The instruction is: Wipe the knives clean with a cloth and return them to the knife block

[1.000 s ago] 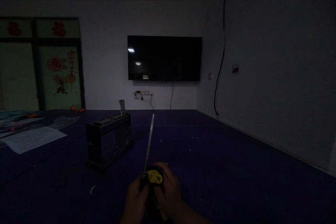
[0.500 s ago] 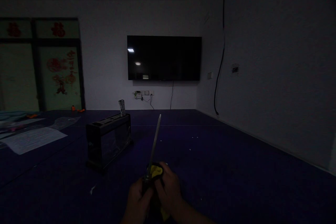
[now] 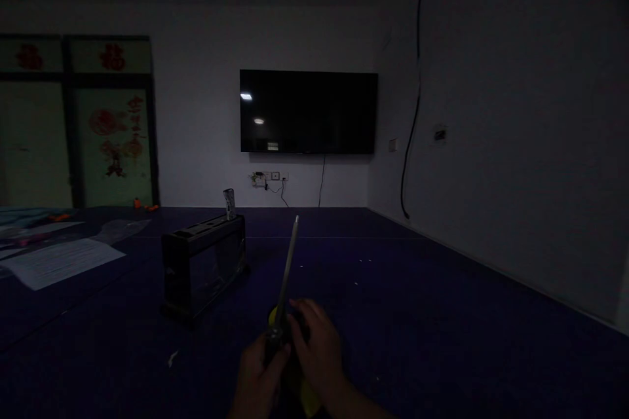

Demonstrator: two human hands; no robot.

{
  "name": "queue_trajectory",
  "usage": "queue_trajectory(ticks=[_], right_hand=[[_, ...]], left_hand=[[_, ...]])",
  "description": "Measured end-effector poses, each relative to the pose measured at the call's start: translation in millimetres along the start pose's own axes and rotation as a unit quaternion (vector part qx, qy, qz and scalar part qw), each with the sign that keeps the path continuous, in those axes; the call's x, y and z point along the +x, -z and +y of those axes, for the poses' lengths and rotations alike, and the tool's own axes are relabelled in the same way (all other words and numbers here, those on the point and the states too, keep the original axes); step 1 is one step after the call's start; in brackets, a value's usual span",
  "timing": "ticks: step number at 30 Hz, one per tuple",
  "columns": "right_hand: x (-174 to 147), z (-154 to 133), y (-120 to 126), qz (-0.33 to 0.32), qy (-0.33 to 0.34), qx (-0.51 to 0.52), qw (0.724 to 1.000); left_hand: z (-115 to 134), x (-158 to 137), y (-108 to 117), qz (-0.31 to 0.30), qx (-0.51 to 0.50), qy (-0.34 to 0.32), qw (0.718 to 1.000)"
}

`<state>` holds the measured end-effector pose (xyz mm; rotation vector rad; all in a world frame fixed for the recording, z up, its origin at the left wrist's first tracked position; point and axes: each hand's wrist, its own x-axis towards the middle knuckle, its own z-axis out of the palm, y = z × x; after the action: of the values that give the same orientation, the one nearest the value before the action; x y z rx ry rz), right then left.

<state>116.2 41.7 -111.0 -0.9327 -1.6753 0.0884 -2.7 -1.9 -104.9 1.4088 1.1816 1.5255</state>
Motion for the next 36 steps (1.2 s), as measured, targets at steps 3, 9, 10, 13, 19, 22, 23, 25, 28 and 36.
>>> queue_trajectory(ticks=[3,9,10,13,19,22,23,25,28,36], right_hand=[[0.8,-3.0,4.8,-0.001,0.015,0.018,1.0],[0.0,-7.1,10.0,-0.039,0.039,0.055,0.997],[-0.4,-7.3,9.8,-0.04,0.04,0.059,0.997],[-1.6,-6.8,8.1,-0.036,0.017,0.078,0.996],[2.4,-7.8,7.5,-0.031,-0.13,0.187,0.973],[8.6,-11.1,8.4,-0.007,-0.187,0.224,0.957],[11.1,-12.3,8.3,0.006,-0.205,0.235,0.95],[16.4,-13.9,7.5,0.033,-0.246,0.26,0.933],[25.7,-13.8,7.1,0.06,-0.295,0.292,0.908],[55.0,0.0,15.9,0.122,-0.366,0.387,0.838]], left_hand=[[-3.9,3.6,0.9,-0.022,0.013,-0.019,1.0],[-13.2,9.6,4.6,-0.029,0.078,-0.022,0.996],[-13.3,9.9,5.3,-0.027,0.088,-0.023,0.996],[-11.2,9.9,6.8,-0.029,0.12,-0.03,0.992],[-7.4,9.2,5.3,-0.044,0.176,-0.041,0.982],[-11.0,8.0,4.0,-0.063,0.176,-0.056,0.981],[-12.8,7.5,3.7,-0.066,0.18,-0.058,0.98],[-16.2,6.9,3.0,-0.065,0.189,-0.065,0.978],[-17.8,8.2,2.8,-0.051,0.18,-0.068,0.98],[21.6,17.4,10.7,-0.029,-0.019,-0.069,0.997]])
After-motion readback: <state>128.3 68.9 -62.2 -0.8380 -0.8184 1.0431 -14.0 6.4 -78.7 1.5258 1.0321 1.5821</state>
